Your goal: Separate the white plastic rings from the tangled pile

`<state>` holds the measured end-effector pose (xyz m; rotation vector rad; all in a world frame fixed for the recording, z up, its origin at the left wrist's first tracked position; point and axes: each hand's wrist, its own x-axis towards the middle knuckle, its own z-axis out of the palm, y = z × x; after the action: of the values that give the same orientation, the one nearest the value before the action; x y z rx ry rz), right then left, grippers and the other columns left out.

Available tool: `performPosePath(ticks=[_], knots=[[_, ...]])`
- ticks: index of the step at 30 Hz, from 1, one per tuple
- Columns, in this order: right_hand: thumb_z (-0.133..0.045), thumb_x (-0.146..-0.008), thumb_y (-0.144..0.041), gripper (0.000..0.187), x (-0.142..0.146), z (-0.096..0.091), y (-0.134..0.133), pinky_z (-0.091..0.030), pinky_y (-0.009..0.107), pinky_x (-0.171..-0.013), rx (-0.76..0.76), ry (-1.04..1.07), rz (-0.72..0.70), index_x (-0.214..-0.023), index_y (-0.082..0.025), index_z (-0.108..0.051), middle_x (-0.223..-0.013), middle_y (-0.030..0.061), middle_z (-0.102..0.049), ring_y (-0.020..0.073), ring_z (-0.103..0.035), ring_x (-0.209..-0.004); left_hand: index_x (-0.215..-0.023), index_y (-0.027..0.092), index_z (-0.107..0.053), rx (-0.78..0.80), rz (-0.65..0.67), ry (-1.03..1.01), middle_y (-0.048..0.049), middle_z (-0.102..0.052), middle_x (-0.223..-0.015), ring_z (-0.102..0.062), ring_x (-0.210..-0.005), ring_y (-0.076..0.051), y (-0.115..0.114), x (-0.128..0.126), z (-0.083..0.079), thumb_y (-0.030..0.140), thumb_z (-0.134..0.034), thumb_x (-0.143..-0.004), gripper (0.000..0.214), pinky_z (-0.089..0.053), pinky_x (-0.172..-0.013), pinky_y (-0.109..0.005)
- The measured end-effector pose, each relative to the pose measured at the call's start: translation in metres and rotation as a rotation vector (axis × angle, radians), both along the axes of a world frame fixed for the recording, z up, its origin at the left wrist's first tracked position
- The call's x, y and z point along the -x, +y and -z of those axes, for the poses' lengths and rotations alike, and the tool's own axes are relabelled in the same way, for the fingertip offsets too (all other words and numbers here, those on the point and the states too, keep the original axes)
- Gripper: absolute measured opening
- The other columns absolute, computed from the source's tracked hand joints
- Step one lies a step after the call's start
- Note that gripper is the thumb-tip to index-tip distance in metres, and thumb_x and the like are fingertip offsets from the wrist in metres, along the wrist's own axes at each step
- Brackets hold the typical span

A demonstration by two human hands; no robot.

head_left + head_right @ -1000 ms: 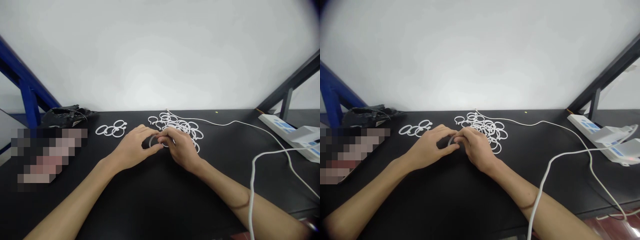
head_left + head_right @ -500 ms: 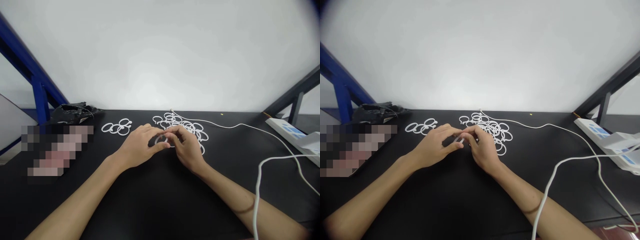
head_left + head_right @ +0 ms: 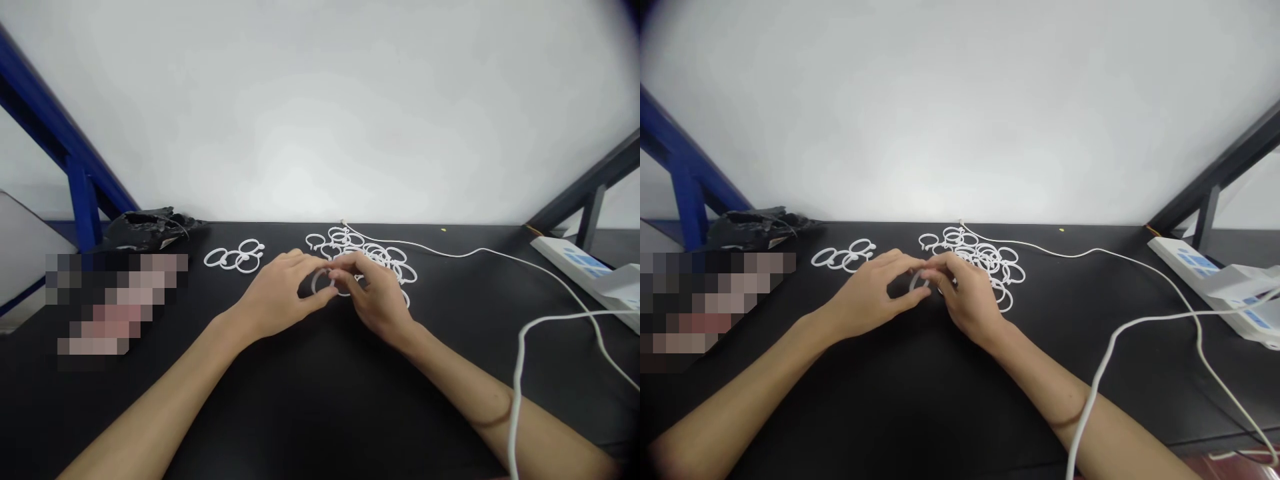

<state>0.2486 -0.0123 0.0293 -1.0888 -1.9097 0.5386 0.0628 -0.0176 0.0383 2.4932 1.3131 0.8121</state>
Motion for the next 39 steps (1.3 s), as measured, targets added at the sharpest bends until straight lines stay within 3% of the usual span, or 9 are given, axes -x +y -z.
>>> performPosePath(ticks=[3, 7, 12, 15, 20, 23, 27, 32, 39], knots=[[-0.052, -0.095, -0.031, 0.019, -0.007, -0.002, 0.006, -0.048, 0.031, -0.073, -0.074, -0.148, 0.076, -0.110, -0.023, -0.060, -0.084, 0.0023, -0.069, 0.0175, -0.062, -0.077, -0.116, 0.019, -0.061, -0.106, -0.227, 0.104, -0.0077, -0.067, -0.111, -0.056, -0.103, -0.027, 0.009, 0.012, 0.002, 0.038, -0.049, -0.092, 0.033, -0.045, -0.090, -0.044], [-0.055, -0.093, -0.039, 0.023, -0.019, -0.004, 0.012, -0.045, 0.042, -0.084, -0.200, -0.462, 0.111, -0.086, -0.020, -0.064, -0.088, 0.0081, -0.066, 0.0243, -0.054, -0.088, -0.121, 0.012, -0.060, -0.112, -0.566, 0.313, -0.0176, -0.063, -0.118, -0.053, -0.109, -0.038, 0.025, 0.041, 0.006, 0.031, -0.042, -0.090, 0.041, -0.044, -0.088, -0.052], [-0.072, -0.079, -0.038, 0.019, -0.024, -0.004, 0.010, -0.044, 0.046, -0.088, -0.219, -0.682, 0.002, -0.085, -0.021, -0.066, -0.095, 0.0091, -0.061, 0.0273, -0.049, -0.095, -0.128, 0.009, -0.057, -0.039, -0.688, 0.407, -0.0228, -0.061, -0.121, -0.051, -0.112, -0.043, 0.032, 0.062, 0.015, 0.031, -0.040, -0.089, 0.048, -0.044, -0.087, -0.056], [-0.067, -0.082, -0.029, 0.010, -0.021, -0.005, 0.006, -0.044, 0.043, -0.086, -0.224, -0.702, -0.059, -0.088, -0.021, -0.066, -0.097, 0.0084, -0.059, 0.0256, -0.048, -0.094, -0.131, 0.010, -0.055, -0.077, -0.605, 0.350, -0.0184, -0.058, -0.130, -0.046, -0.118, -0.040, 0.030, 0.054, 0.016, 0.030, -0.038, -0.090, 0.048, -0.042, -0.094, -0.055], [-0.061, -0.086, -0.022, 0.016, -0.018, -0.006, 0.002, -0.043, 0.041, -0.087, -0.226, -0.706, -0.142, -0.101, -0.022, -0.066, -0.101, 0.0089, -0.059, 0.0245, -0.047, -0.095, -0.130, 0.017, -0.054, -0.082, -0.152, 0.199, -0.0078, -0.060, -0.129, -0.044, -0.121, -0.027, 0.017, 0.023, 0.013, 0.031, -0.046, -0.092, 0.042, -0.040, -0.105, -0.044], [-0.056, -0.089, -0.015, 0.020, -0.018, -0.004, 0.001, -0.042, 0.039, -0.084, -0.211, -0.749, -0.182, -0.105, -0.022, -0.065, -0.099, 0.0084, -0.059, 0.0232, -0.049, -0.093, -0.132, 0.019, -0.052, -0.041, 0.012, 0.183, -0.0057, -0.059, -0.129, -0.044, -0.120, -0.024, 0.008, 0.009, 0.015, 0.032, -0.053, -0.091, 0.043, -0.041, -0.103, -0.041], [-0.049, -0.088, -0.006, 0.024, -0.016, 0.001, 0.002, -0.043, 0.036, -0.082, -0.181, -0.704, -0.243, -0.106, -0.018, -0.059, -0.101, 0.0075, -0.059, 0.0197, -0.053, -0.088, -0.133, 0.022, -0.050, 0.018, 0.083, 0.187, -0.0048, -0.058, -0.129, -0.044, -0.119, -0.024, 0.003, 0.001, 0.017, 0.031, -0.056, -0.091, 0.043, -0.043, -0.101, -0.041], [-0.045, -0.087, -0.002, 0.026, -0.013, 0.000, 0.001, -0.046, 0.034, -0.077, -0.185, -0.598, -0.247, -0.108, -0.016, -0.052, -0.098, 0.0077, -0.057, 0.0186, -0.053, -0.083, -0.115, 0.020, -0.059, 0.012, 0.097, 0.182, -0.0050, -0.062, -0.117, -0.047, -0.111, -0.024, 0.004, 0.000, 0.015, 0.029, -0.057, -0.092, 0.026, -0.045, -0.095, -0.041], [-0.041, -0.091, -0.003, 0.035, -0.011, -0.006, -0.002, -0.049, 0.035, -0.078, -0.289, -0.450, -0.215, -0.120, -0.020, -0.051, -0.096, 0.0070, -0.055, 0.0190, -0.053, -0.085, -0.119, 0.022, -0.055, -0.040, 0.042, 0.091, -0.0036, -0.061, -0.111, -0.049, -0.101, -0.022, 0.006, 0.006, 0.015, 0.036, -0.063, -0.088, 0.035, -0.046, -0.089, -0.040]])
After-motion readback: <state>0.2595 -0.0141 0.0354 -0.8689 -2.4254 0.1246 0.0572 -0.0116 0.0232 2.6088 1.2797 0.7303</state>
